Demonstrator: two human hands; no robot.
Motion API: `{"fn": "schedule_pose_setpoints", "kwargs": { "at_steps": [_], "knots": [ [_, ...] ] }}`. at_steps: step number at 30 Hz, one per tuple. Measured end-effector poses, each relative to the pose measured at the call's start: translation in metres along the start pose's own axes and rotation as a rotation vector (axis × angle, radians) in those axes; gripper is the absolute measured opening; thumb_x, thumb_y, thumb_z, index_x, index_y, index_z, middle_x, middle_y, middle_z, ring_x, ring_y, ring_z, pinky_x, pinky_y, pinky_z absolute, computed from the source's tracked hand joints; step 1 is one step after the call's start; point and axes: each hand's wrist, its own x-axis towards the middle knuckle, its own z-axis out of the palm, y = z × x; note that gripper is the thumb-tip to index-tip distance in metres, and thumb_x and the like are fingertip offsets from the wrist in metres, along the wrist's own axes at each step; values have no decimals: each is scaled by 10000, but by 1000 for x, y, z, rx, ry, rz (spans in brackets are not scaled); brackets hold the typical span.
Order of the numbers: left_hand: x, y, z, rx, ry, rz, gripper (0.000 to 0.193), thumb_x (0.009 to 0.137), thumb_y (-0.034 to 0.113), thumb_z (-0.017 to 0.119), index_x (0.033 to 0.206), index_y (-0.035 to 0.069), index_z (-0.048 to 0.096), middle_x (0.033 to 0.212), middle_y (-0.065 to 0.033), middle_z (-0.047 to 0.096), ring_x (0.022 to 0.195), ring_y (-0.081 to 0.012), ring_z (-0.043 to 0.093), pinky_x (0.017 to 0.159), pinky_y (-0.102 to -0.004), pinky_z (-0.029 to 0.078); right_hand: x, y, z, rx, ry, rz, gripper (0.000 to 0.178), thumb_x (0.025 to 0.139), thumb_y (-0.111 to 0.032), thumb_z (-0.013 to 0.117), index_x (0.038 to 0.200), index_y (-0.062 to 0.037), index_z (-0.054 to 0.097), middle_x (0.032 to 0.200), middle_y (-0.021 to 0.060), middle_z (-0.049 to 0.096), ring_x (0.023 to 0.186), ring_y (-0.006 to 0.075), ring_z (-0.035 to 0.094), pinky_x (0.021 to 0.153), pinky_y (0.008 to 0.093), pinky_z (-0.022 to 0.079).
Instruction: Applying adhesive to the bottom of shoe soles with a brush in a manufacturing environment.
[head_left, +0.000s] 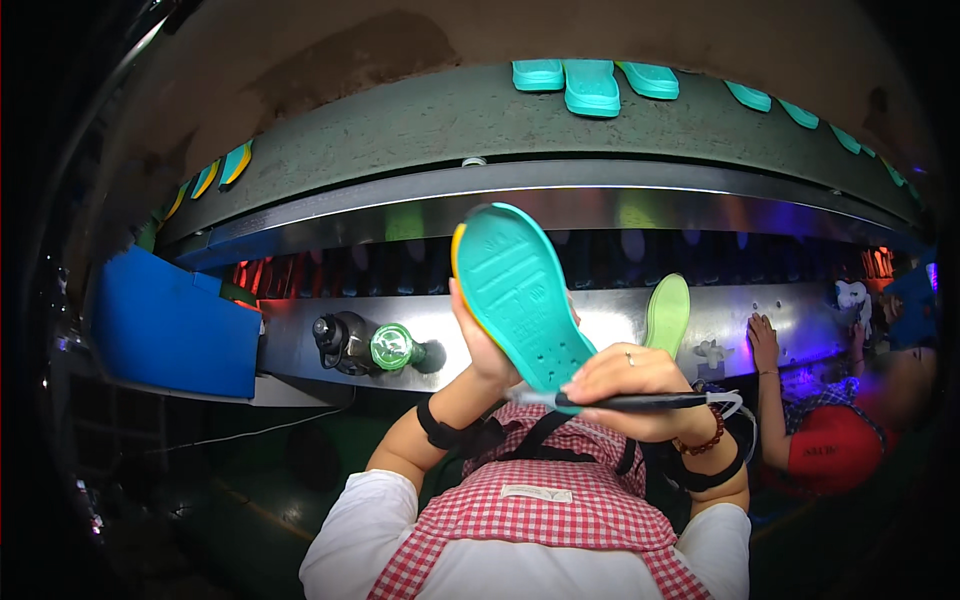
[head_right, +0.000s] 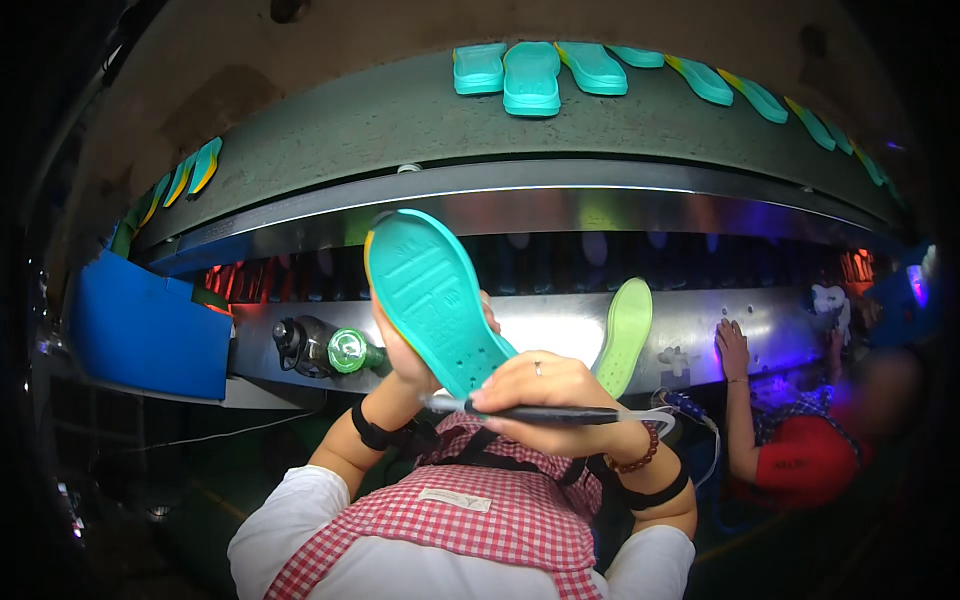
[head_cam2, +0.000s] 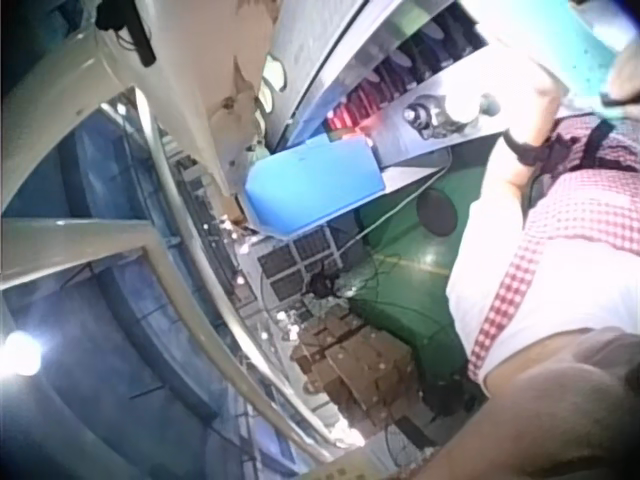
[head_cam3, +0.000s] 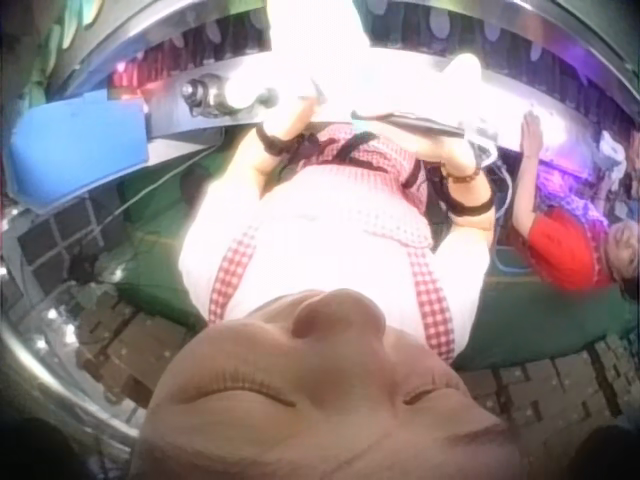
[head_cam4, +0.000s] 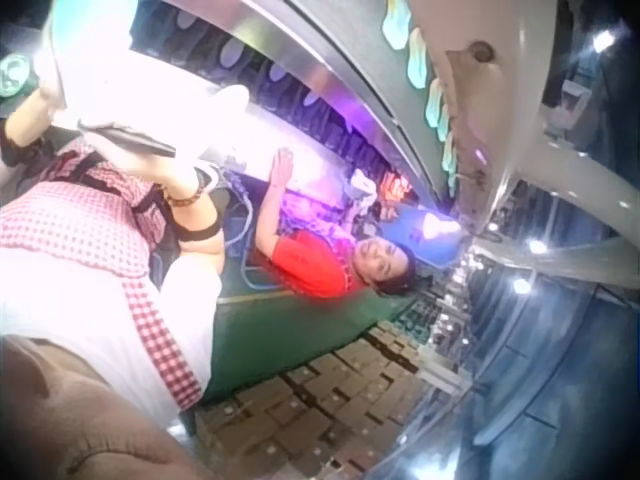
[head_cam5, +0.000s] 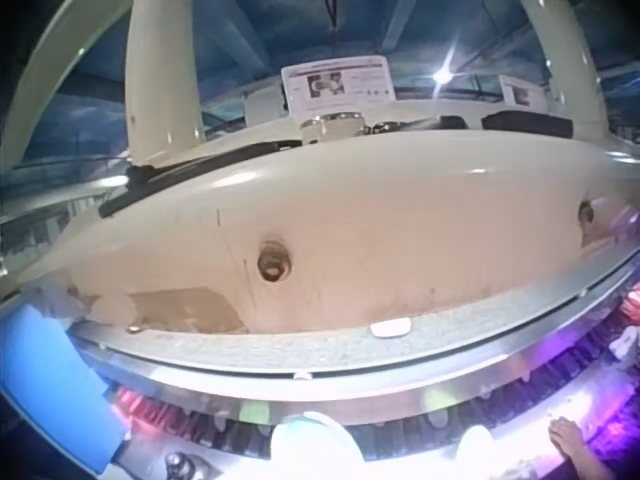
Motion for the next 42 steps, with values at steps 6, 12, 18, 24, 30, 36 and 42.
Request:
{"fn": "schedule_pose_setpoints", "kwargs": {
  "at_steps": [6,12,18,24,30,36,42],
  "knots": [
    [3,12,8,-35,23,206,969,694,811,137,1170,24,442,957,-200,541,792,-305,560,713,-427,473,-6,-2,0,-156,78,-15,234,625,4,705,849,-31,647,834,91,652,806,232,619,731,319,485],
    [7,24,11,-20,38,304,987,675,828,199,1179,12,434,976,-225,528,820,-325,563,744,-454,468,-13,7,-11,-186,238,100,203,656,7,695,850,-22,644,843,97,652,820,236,615,763,322,473],
    [2,29,12,-17,-117,271,996,669,832,216,1196,12,418,1003,-232,525,850,-339,562,745,-449,477,-17,9,-13,31,47,76,229,665,39,673,888,-10,646,887,108,651,903,255,593,822,346,451],
    [-11,17,30,72,147,158,968,724,788,186,1309,25,297,1191,-197,457,1017,-332,520,872,-419,439,-21,16,7,547,355,268,184,726,33,631,909,24,619,948,152,616,958,244,578,873,350,442],
    [-17,10,-10,197,-103,-87,670,845,525,391,1283,20,353,1151,-190,515,969,-330,567,840,-449,467,-13,-1,4,189,36,220,211,708,25,663,916,14,632,911,128,644,869,216,620,780,308,483],
    [-12,26,-1,259,-146,-170,464,868,322,494,1180,-16,438,1035,-115,572,890,-159,592,780,-289,486,-6,-1,-10,-18,3,156,236,678,13,684,909,-15,641,917,125,651,850,240,629,755,306,491],
    [-12,38,9,313,-109,-566,454,855,275,512,1193,-20,443,1032,-114,575,875,-144,591,764,-272,486,-6,-20,-24,57,-254,174,234,666,46,673,886,-28,649,918,127,652,880,247,631,766,310,496]
  ]
}}
